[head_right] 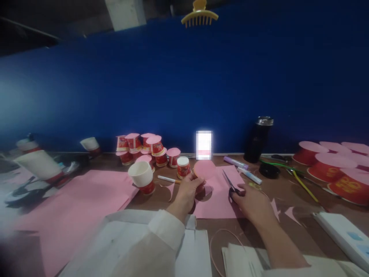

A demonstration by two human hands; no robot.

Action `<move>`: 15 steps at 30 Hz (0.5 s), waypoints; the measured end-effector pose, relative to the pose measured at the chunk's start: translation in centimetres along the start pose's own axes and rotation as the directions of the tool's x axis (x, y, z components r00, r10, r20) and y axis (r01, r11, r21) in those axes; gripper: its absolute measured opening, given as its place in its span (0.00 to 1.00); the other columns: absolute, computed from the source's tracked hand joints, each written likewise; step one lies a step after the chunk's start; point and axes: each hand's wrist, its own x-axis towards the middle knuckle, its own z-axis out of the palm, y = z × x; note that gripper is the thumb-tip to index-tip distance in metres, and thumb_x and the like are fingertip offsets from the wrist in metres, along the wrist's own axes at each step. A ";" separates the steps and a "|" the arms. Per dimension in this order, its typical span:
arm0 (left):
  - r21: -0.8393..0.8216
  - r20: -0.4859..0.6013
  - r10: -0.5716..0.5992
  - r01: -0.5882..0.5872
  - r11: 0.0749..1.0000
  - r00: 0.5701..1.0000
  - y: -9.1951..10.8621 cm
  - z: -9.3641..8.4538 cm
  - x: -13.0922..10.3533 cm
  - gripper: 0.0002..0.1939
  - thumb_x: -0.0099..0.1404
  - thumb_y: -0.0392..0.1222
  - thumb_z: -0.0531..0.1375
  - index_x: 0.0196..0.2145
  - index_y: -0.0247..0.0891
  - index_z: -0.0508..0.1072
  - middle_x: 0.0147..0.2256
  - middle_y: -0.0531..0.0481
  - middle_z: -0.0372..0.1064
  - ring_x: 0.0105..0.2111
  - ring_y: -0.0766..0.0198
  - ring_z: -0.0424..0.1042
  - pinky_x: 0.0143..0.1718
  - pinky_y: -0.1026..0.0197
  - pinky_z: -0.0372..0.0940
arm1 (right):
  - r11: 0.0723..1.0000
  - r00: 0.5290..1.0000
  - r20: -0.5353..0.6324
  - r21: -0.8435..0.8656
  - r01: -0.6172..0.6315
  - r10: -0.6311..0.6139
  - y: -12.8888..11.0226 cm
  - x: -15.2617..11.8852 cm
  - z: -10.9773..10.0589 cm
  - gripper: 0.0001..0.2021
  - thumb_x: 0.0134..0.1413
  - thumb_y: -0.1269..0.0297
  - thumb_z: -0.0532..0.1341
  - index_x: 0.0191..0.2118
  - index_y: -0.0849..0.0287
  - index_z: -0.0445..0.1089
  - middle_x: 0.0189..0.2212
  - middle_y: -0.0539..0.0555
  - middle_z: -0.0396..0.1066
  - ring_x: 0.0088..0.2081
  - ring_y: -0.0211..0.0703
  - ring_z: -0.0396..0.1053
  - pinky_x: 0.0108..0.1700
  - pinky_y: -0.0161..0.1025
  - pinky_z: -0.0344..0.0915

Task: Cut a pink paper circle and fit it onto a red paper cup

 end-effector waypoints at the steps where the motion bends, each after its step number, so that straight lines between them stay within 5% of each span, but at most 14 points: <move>1: -0.035 0.000 0.020 -0.020 0.999 1.000 0.1 -0.2 0.1 0.14 0.49 0.36 0.74 0.32 0.35 0.75 0.26 0.52 0.72 0.24 0.72 0.68 0.27 0.68 0.63 | 0.988 0.998 0.047 0.149 -0.046 0.039 -0.1 -0.1 0.0 0.22 0.58 0.53 0.62 0.54 0.57 0.77 0.39 0.60 0.84 0.40 0.59 0.81 0.42 0.51 0.76; 2: -0.068 -0.001 0.038 -0.038 0.997 0.999 0.2 -0.3 0.1 0.15 0.49 0.37 0.74 0.32 0.35 0.75 0.26 0.52 0.72 0.23 0.73 0.67 0.26 0.69 0.61 | 0.930 0.991 0.109 0.352 -0.107 0.073 -0.3 -0.2 0.1 0.22 0.57 0.51 0.63 0.54 0.55 0.77 0.39 0.58 0.84 0.38 0.57 0.82 0.40 0.50 0.77; 4: -0.124 -0.001 0.058 -0.057 0.991 0.998 0.6 -0.7 0.2 0.16 0.48 0.39 0.75 0.32 0.35 0.74 0.25 0.53 0.70 0.22 0.73 0.64 0.25 0.69 0.59 | 0.614 0.974 0.215 0.760 -0.213 0.072 -0.7 -0.5 0.3 0.21 0.51 0.51 0.69 0.50 0.50 0.77 0.40 0.56 0.84 0.41 0.54 0.82 0.44 0.47 0.79; 6: -0.171 -0.009 0.048 -0.049 0.984 0.999 1.0 -1.0 0.2 0.18 0.47 0.41 0.75 0.32 0.35 0.73 0.23 0.55 0.68 0.21 0.73 0.63 0.24 0.69 0.58 | 0.347 0.965 0.262 0.904 -0.250 0.012 -1.3 -1.1 0.3 0.21 0.43 0.53 0.75 0.46 0.48 0.78 0.42 0.54 0.84 0.43 0.51 0.81 0.48 0.45 0.78; 7: -0.191 -0.017 0.036 -0.039 0.981 0.999 1.2 -1.1 0.3 0.18 0.47 0.41 0.76 0.31 0.36 0.73 0.22 0.56 0.67 0.21 0.73 0.62 0.24 0.69 0.58 | 0.286 0.960 0.280 0.921 -0.264 -0.016 -1.7 -1.4 0.3 0.22 0.41 0.54 0.77 0.45 0.48 0.78 0.43 0.53 0.84 0.42 0.51 0.81 0.47 0.44 0.79; 11: -0.248 -0.059 -0.001 -0.014 0.969 0.998 1.7 -1.1 0.4 0.20 0.44 0.41 0.76 0.32 0.36 0.72 0.22 0.57 0.66 0.21 0.74 0.62 0.24 0.70 0.57 | 0.214 0.935 0.349 0.920 -0.329 -0.061 -3.3 -2.8 -0.2 0.25 0.38 0.55 0.79 0.46 0.48 0.78 0.37 0.51 0.83 0.38 0.45 0.81 0.39 0.38 0.78; 15: -0.261 -0.060 -0.014 -0.002 0.965 0.998 1.8 -1.1 0.5 0.20 0.44 0.40 0.76 0.31 0.36 0.71 0.22 0.57 0.66 0.22 0.74 0.63 0.24 0.71 0.56 | 0.218 0.942 0.317 0.932 -0.288 -0.110 -4.5 -3.8 -0.2 0.27 0.41 0.54 0.78 0.50 0.49 0.78 0.34 0.51 0.83 0.30 0.38 0.75 0.23 0.27 0.64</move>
